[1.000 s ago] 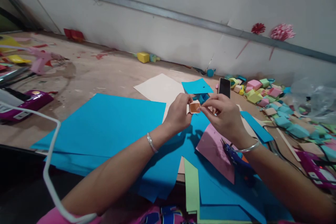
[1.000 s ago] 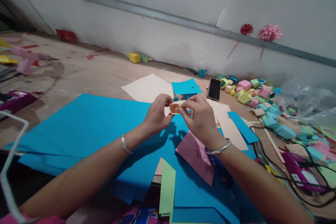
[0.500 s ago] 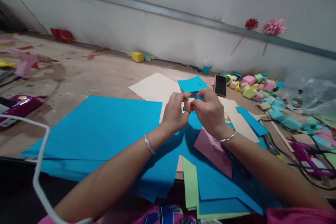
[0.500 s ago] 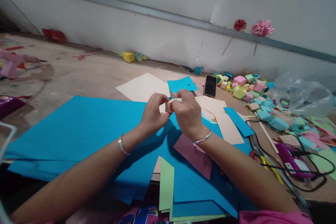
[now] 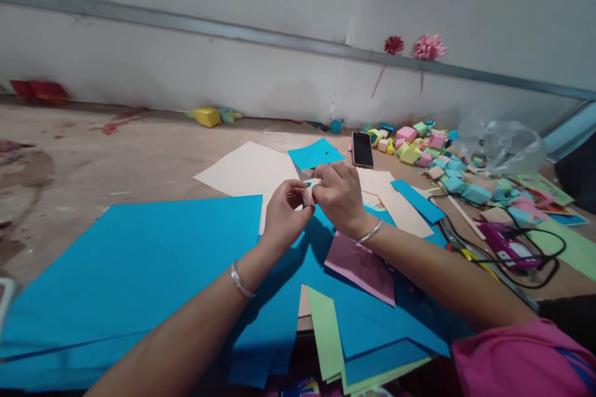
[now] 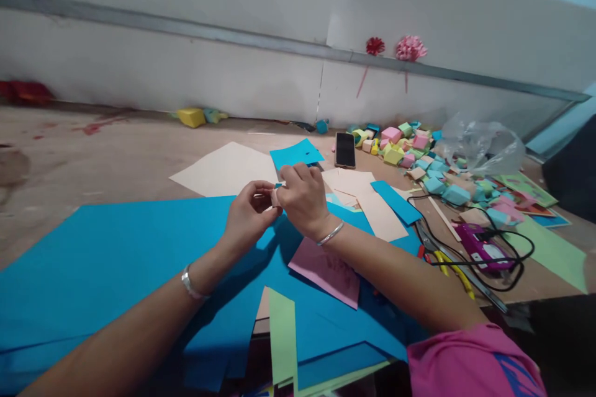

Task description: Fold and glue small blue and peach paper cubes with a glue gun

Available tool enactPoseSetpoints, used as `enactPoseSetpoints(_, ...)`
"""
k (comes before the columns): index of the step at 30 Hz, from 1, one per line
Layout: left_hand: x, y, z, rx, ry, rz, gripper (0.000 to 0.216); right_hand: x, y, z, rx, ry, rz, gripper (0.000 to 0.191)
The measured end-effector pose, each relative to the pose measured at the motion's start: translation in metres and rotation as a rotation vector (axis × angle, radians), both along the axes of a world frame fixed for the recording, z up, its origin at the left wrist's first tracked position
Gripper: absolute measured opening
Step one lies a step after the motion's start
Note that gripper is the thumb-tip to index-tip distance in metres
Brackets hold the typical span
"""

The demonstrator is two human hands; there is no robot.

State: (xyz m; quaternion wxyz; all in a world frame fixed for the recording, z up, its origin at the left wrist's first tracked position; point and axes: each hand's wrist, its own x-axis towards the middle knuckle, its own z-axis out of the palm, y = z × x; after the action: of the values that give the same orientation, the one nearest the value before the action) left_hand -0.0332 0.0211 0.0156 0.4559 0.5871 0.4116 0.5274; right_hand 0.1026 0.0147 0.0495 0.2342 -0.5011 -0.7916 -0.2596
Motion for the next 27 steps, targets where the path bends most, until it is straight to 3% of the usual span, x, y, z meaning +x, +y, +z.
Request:
enactPoseSetpoints(5,0.0011,-0.005,0.0028,-0.157,-0.133,-0.037,0.038,0.0053,0.0031,-0.0038,0.002,-0.016,0.026,0.027)
enactPoseSetpoints(15,0.0011,-0.0062,0.0078,-0.199,-0.25,-0.06,0.038,-0.0026,-0.0011,0.001,-0.053,-0.05,0.036,0.026)
enactPoseSetpoints(27,0.0025,-0.0097,0.0105,-0.15,-0.207,-0.123,0.034,0.0056,-0.0011,0.0047,-0.147,-0.006,0.016,0.013)
